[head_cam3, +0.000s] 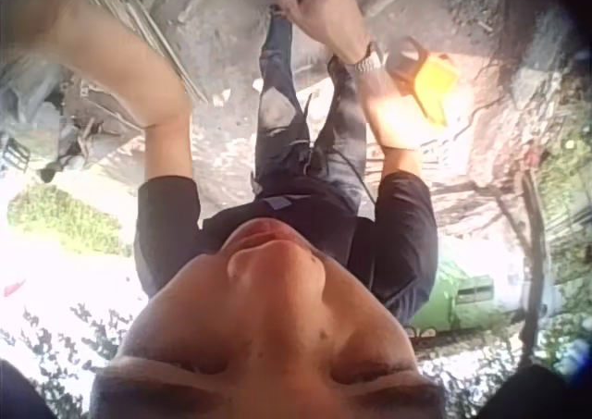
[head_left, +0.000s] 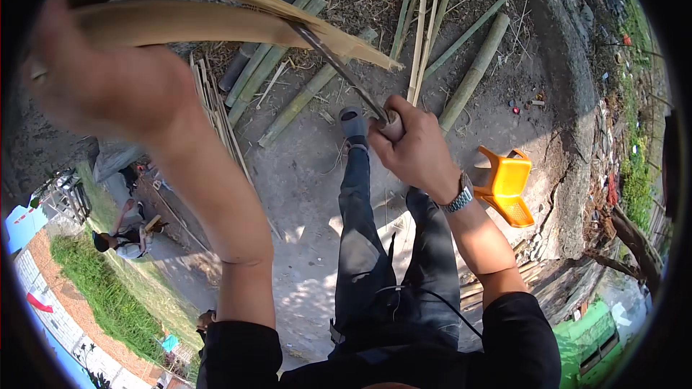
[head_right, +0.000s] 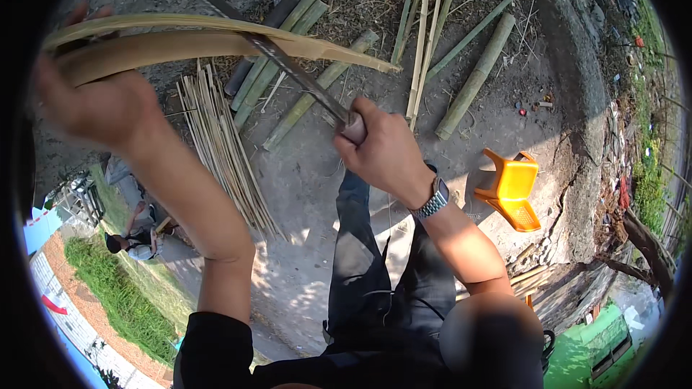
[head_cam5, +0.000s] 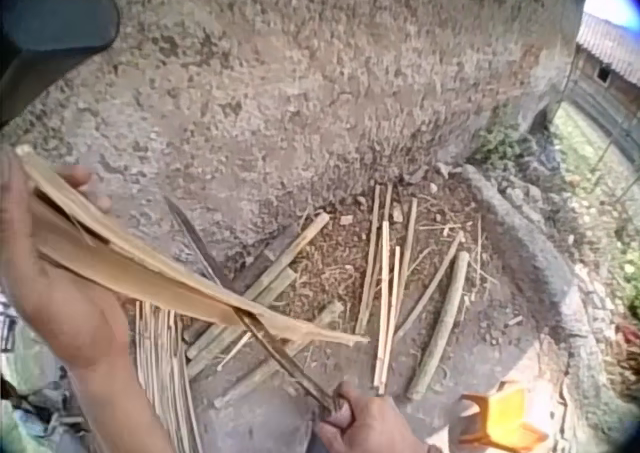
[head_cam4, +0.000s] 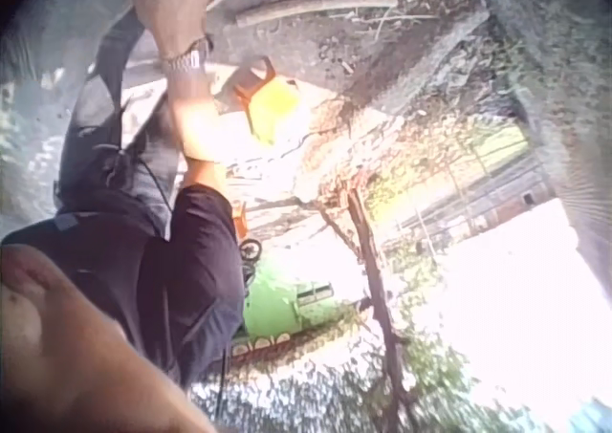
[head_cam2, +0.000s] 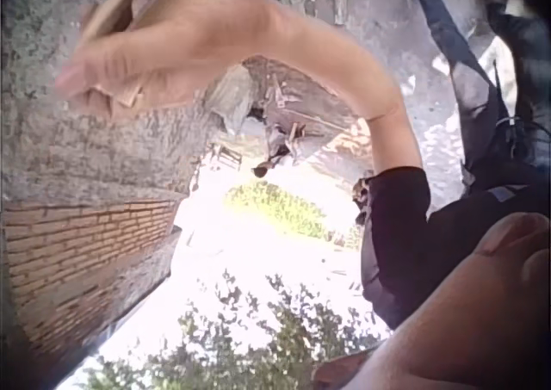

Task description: The person uses a machete to split bamboo stalks into thinner strips and later prepares a larger bamboo pole by trimming its nodes and ends outdoors.

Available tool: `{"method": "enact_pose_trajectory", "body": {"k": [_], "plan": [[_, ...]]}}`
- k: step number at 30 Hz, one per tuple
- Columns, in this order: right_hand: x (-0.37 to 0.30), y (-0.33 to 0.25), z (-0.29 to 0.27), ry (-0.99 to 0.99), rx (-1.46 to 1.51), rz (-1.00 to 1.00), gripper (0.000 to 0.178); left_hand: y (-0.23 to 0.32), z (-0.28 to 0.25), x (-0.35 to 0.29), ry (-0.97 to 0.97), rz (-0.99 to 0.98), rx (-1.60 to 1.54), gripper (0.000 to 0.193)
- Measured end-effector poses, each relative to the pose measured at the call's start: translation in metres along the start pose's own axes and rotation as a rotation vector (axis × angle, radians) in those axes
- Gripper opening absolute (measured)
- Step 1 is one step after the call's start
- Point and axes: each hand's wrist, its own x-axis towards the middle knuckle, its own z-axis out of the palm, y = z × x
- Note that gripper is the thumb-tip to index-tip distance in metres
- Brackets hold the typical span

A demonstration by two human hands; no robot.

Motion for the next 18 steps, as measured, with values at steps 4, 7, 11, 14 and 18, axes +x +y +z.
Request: {"method": "enact_pose_trajectory", "body": {"k": [4, 7, 11, 14, 18], "plan": [[-0.003, 0.291, 0.067, 0.079, -0.260, 0.390, 0.022, -0.147, 0.066, -0.225, -0.438, -0.497, -0.371, 0.120], [0.011, 0.296, 0.079, 0.025, -0.244, 0.386, 0.021, -0.157, 0.046, -0.229, -0.376, -0.622, -0.455, 0.125], [0.033, 0.276, 0.081, -0.014, -0.094, 0.477, 0.023, -0.183, 0.050, -0.174, -0.718, -0.788, -0.782, 0.132], [0.047, 0.290, 0.057, -0.041, -0.056, 0.500, 0.026, -0.209, 0.084, -0.153, -0.751, -0.953, -1.094, 0.124], [0.075, 0.312, 0.017, -0.243, 0.085, 0.499, 0.031, -0.248, 0.135, -0.150, -1.117, -1.070, -1.010, 0.097]]}}
